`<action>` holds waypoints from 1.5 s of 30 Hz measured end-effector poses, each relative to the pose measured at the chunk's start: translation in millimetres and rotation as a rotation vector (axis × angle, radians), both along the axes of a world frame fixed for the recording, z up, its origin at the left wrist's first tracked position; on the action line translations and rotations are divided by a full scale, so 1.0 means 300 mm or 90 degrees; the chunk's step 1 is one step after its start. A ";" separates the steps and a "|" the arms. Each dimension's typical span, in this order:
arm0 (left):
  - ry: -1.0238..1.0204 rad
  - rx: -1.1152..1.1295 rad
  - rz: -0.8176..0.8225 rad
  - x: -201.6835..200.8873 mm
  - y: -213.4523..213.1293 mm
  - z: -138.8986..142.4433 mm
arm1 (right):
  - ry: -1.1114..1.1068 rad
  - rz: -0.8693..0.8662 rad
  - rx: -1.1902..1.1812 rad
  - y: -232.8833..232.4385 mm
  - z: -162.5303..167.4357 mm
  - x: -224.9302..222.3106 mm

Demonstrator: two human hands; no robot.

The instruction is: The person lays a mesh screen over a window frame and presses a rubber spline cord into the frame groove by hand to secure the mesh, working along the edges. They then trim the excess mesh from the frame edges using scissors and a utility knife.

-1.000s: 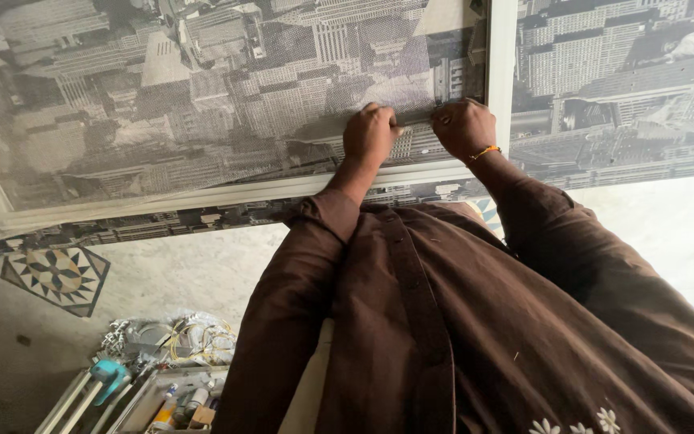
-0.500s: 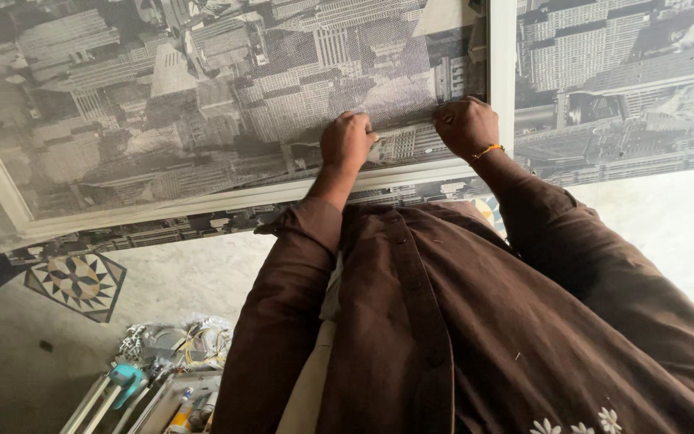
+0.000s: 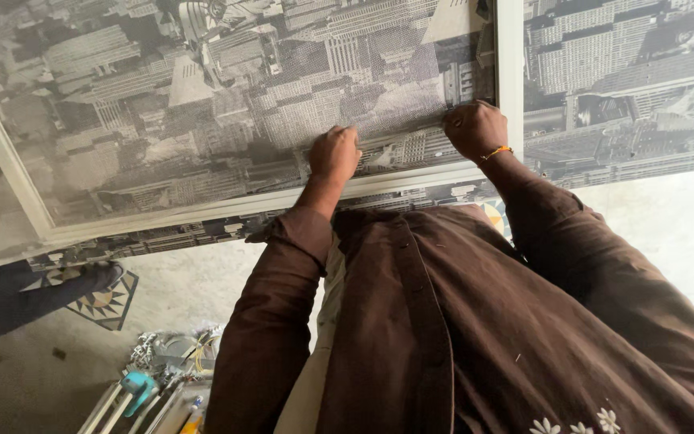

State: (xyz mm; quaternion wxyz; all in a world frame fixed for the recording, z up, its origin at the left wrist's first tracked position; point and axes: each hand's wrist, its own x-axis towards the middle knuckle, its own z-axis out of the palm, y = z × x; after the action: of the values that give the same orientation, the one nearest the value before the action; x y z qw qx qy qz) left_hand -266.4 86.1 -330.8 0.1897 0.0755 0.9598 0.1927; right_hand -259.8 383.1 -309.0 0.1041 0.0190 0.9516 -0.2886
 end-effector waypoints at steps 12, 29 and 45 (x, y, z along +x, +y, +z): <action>-0.051 -0.016 -0.021 -0.011 -0.176 -0.012 | 0.064 -0.047 0.025 -0.035 -0.008 0.028; -0.003 -0.032 -0.131 0.004 -0.398 -0.035 | 0.108 -0.174 0.054 -0.146 0.011 0.082; -0.075 -0.007 -0.096 0.007 -0.610 0.029 | 0.144 -0.155 0.149 -0.173 0.014 0.073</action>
State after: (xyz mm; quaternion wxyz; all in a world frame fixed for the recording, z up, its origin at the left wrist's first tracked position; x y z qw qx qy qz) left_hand -264.3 -97.0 -322.2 0.2603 0.1349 0.9395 0.1771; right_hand -237.9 331.3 -304.8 -0.0423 0.1137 0.9749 -0.1867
